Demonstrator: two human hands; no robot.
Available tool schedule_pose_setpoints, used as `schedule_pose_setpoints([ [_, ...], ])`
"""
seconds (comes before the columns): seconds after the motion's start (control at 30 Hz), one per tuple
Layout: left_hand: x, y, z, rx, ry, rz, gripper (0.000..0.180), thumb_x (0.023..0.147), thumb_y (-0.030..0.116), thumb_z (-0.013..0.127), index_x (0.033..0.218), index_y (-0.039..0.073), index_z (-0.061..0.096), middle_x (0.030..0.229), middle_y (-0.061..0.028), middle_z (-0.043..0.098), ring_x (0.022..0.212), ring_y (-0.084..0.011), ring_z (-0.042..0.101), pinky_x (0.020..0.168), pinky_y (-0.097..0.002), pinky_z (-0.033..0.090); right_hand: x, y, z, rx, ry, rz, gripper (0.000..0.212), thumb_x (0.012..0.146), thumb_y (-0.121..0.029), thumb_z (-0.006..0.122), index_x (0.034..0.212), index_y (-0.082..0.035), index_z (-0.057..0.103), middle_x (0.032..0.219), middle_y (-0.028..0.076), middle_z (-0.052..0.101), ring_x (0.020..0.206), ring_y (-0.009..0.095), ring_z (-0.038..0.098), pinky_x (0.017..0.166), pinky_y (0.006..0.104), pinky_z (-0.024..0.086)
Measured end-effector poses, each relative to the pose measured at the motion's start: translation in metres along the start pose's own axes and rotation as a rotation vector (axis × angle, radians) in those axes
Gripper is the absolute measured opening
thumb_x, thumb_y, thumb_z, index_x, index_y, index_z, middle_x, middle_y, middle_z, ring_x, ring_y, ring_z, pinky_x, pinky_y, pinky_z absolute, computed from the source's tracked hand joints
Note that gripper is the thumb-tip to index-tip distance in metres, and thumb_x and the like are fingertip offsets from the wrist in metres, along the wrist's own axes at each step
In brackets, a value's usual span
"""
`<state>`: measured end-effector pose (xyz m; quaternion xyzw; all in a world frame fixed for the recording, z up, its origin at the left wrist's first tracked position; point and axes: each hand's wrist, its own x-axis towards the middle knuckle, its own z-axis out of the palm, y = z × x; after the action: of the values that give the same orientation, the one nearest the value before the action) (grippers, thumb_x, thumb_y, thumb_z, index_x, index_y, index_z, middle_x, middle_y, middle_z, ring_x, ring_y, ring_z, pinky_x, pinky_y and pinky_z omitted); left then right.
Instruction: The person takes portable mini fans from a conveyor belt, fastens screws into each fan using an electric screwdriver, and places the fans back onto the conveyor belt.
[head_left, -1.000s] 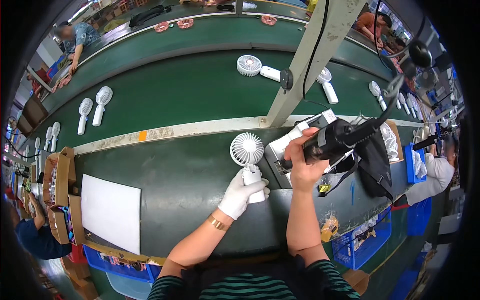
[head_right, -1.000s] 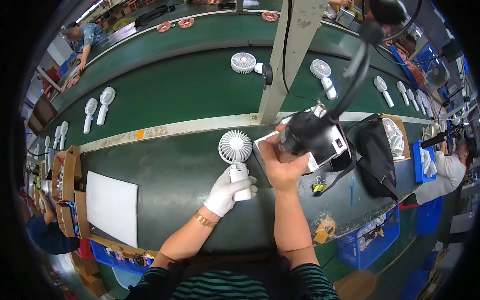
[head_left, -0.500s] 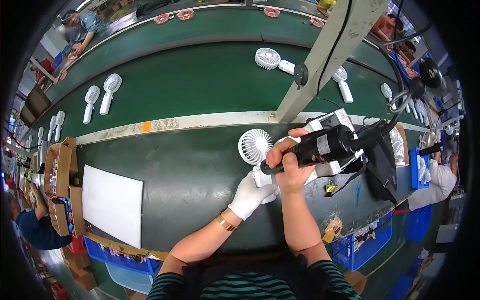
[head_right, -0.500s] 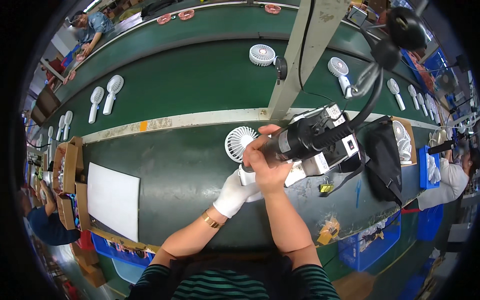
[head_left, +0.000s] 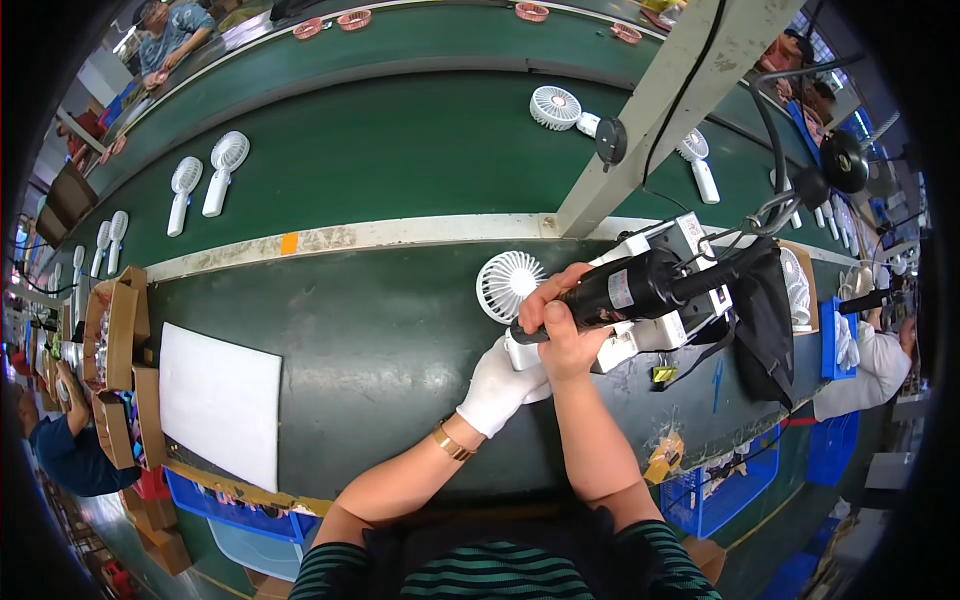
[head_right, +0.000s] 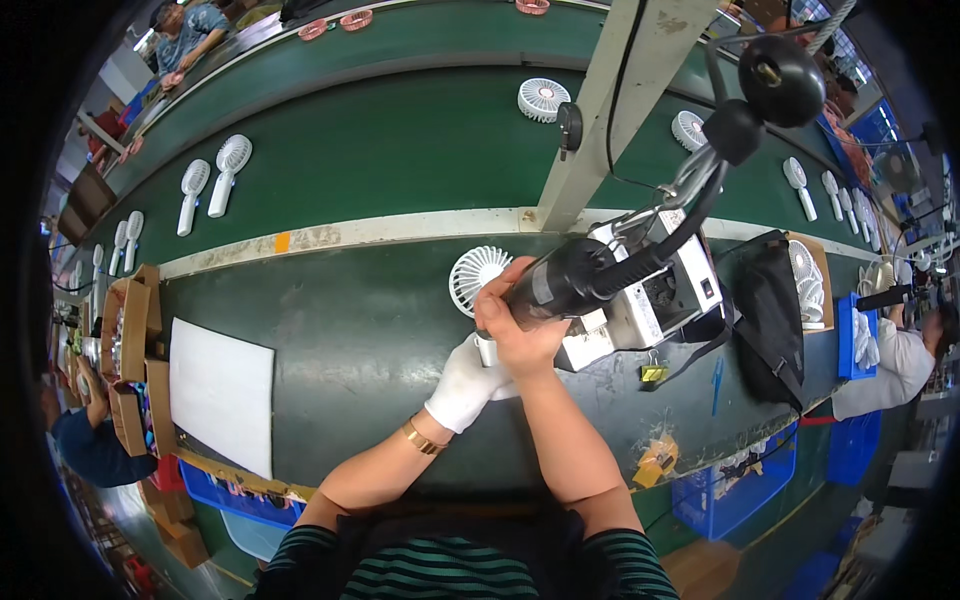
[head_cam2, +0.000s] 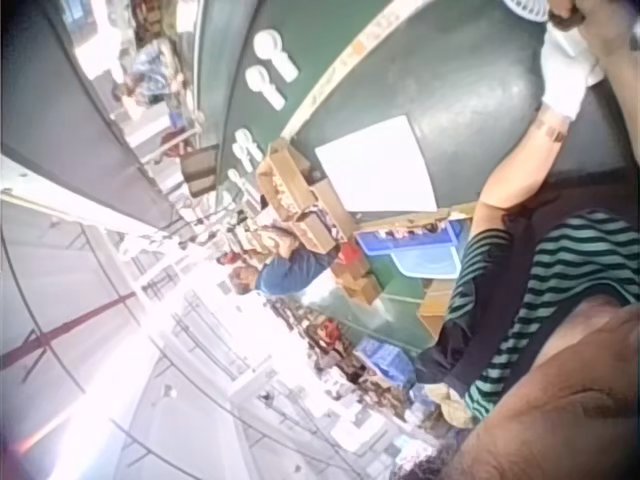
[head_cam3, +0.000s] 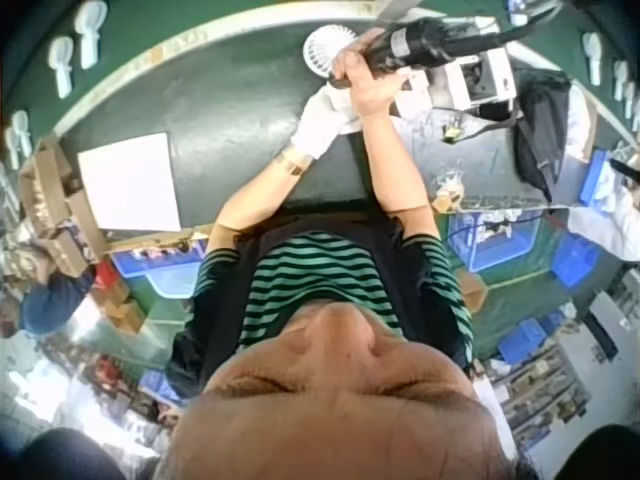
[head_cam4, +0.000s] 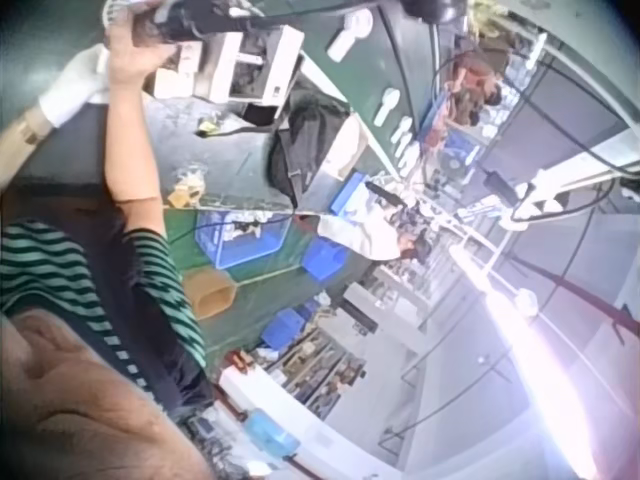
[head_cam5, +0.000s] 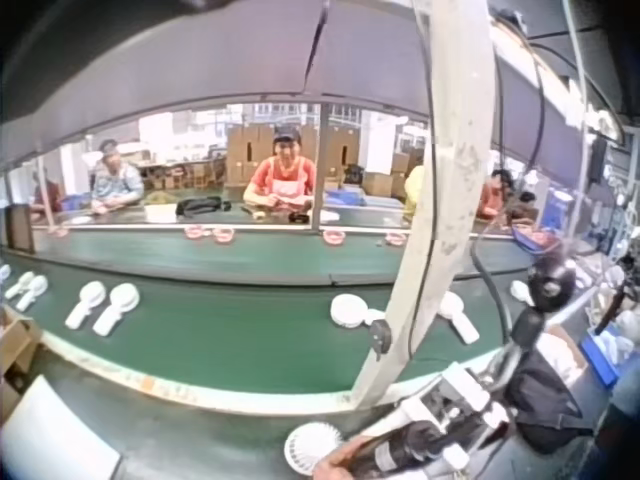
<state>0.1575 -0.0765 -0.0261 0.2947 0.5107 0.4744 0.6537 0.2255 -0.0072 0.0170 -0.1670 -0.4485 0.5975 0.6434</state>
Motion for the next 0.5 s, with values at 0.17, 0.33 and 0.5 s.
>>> schedule_pose_setpoints([
  [0.17, -0.005, 0.002, 0.001, -0.194, -0.034, 0.017, 0.036, 0.076, 0.007, 0.064, 0.107, 0.001, 0.047, 0.088, -0.0051, 0.059, 0.077, -0.0119, 0.057, 0.067, -0.0245, 0.047, 0.004, -0.008, 0.007, -0.04, -0.006, 0.027, 0.044, 0.074, 0.001, 0.065, 0.109, 0.001, 0.039, 0.069, 0.007, 0.055, 0.057, 0.013, 0.052, 0.052, 0.0231, 0.042],
  [0.33, 0.022, 0.017, -0.014, -0.335, 0.01, 0.157, 0.035, 0.075, 0.003, 0.059, 0.104, 0.009, 0.041, 0.077, -0.0069, 0.054, 0.063, -0.0152, 0.057, 0.053, -0.0279, 0.047, 0.021, -0.052, -0.001, -0.365, 0.026, -0.153, 0.094, 0.067, -0.047, 0.075, 0.131, 0.001, 0.026, 0.08, 0.009, 0.055, 0.07, 0.018, 0.055, 0.063, 0.0293, 0.046],
  [0.5, 0.097, 0.072, -0.086, 1.058, 0.623, 0.744, 0.074, 0.068, 0.036, 0.072, 0.129, 0.007, 0.042, 0.114, -0.0177, 0.053, 0.106, -0.0288, 0.052, 0.088, -0.0352, 0.043, 0.025, -0.099, 0.003, -0.719, 0.166, -0.649, 0.078, 0.072, -0.031, 0.074, 0.128, 0.004, 0.032, 0.127, 0.016, 0.037, 0.117, 0.028, 0.041, 0.1, 0.0423, 0.032],
])
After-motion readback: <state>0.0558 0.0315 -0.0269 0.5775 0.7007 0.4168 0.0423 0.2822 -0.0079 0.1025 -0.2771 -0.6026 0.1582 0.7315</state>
